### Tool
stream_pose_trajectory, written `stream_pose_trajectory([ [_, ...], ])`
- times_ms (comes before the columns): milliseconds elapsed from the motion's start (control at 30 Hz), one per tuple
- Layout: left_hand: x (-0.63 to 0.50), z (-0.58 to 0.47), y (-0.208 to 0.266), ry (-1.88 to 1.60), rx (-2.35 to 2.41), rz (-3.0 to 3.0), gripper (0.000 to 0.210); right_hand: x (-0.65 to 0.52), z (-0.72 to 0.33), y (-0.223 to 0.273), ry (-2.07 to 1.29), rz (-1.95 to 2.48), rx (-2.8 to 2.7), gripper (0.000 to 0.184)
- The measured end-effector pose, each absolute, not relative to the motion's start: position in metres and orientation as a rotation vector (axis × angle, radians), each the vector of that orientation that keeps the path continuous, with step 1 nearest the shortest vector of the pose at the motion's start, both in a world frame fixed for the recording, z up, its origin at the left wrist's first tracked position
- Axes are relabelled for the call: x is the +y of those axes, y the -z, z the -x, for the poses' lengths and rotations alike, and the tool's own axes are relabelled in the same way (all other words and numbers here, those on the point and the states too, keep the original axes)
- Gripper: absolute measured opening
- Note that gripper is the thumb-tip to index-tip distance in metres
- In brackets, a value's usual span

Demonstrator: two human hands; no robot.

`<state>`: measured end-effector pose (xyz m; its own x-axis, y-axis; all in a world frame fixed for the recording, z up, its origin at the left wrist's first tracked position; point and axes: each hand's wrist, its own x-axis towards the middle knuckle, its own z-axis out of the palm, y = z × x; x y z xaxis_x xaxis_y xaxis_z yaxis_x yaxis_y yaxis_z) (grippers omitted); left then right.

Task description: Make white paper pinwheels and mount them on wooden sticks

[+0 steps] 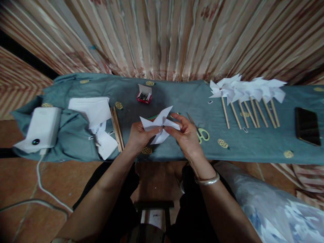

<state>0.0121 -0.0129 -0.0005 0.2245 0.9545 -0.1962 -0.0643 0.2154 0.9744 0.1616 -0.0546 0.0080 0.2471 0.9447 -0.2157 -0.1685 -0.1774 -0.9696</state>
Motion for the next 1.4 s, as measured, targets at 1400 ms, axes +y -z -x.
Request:
stream_pose_trajectory([
  [1400, -0.0182, -0.0162, -0.0077, -0.934, 0.973, -0.72, 0.031, -0.0547, -0.1608, -0.0112, -1.233, 1.389, -0.829, 0.053],
])
